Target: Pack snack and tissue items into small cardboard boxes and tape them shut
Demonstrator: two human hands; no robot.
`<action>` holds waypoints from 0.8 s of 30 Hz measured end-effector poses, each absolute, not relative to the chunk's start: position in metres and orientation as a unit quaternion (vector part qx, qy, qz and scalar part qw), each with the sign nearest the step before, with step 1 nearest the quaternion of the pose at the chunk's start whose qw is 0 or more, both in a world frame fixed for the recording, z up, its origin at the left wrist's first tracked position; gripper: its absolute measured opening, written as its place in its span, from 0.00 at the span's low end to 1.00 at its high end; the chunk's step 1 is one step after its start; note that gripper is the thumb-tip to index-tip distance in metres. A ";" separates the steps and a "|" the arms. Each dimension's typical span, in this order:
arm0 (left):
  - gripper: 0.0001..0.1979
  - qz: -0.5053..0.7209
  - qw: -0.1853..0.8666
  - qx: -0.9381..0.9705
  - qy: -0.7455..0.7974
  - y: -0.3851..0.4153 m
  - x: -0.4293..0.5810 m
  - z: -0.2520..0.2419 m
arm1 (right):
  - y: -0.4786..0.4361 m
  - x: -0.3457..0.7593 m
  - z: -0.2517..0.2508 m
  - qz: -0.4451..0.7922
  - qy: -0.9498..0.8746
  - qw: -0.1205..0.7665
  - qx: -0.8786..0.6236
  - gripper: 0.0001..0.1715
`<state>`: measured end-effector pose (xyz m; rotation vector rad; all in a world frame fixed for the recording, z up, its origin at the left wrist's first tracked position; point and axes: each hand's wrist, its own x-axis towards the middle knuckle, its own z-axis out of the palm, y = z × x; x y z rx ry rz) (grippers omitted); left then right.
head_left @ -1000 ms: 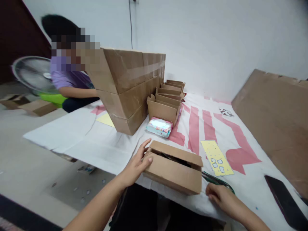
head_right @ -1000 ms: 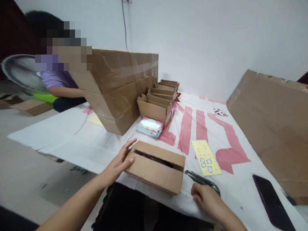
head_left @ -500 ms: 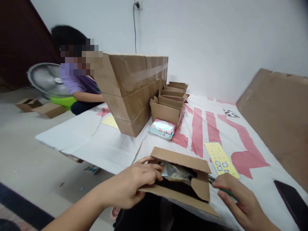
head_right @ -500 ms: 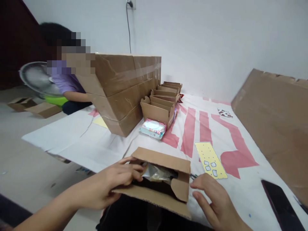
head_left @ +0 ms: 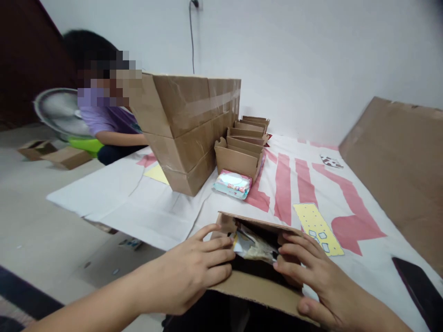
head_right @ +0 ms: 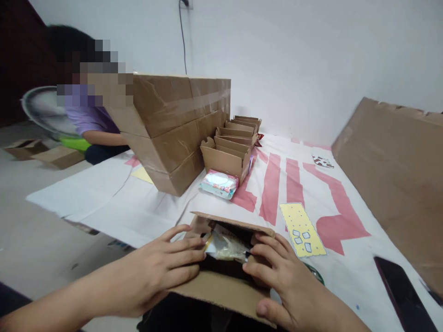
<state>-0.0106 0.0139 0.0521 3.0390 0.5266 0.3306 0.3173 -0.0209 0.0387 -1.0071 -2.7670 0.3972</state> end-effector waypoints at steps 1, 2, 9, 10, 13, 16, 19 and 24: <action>0.15 0.106 0.011 0.980 0.169 0.014 -0.011 0.052 | -0.020 0.316 0.040 0.132 -0.927 0.089 -0.340 0.31; 0.15 0.108 0.000 0.980 0.168 0.014 -0.011 0.053 | -0.019 0.315 0.040 0.128 -0.926 0.095 -0.341 0.30; 0.12 0.117 -0.142 0.968 0.169 0.017 -0.017 0.047 | -0.019 0.317 0.038 0.007 -0.921 0.192 -0.340 0.24; 0.11 0.113 -0.160 0.967 0.164 0.017 -0.018 0.046 | -0.020 0.319 0.038 -0.016 -0.918 0.201 -0.342 0.24; 0.09 0.110 -0.198 0.961 0.158 0.017 -0.022 0.045 | -0.020 0.323 0.038 -0.070 -0.908 0.221 -0.349 0.23; 0.07 0.135 -0.206 0.954 0.173 0.015 -0.024 0.046 | -0.021 0.326 0.039 -0.086 -0.896 0.226 -0.373 0.28; 0.08 0.156 -0.177 0.949 0.208 0.014 -0.027 0.047 | -0.022 0.330 0.039 -0.079 -0.889 0.195 -0.407 0.38; 0.26 0.139 -0.063 0.955 0.253 0.017 -0.031 0.055 | -0.023 0.335 0.036 -0.043 -0.885 0.144 -0.441 0.58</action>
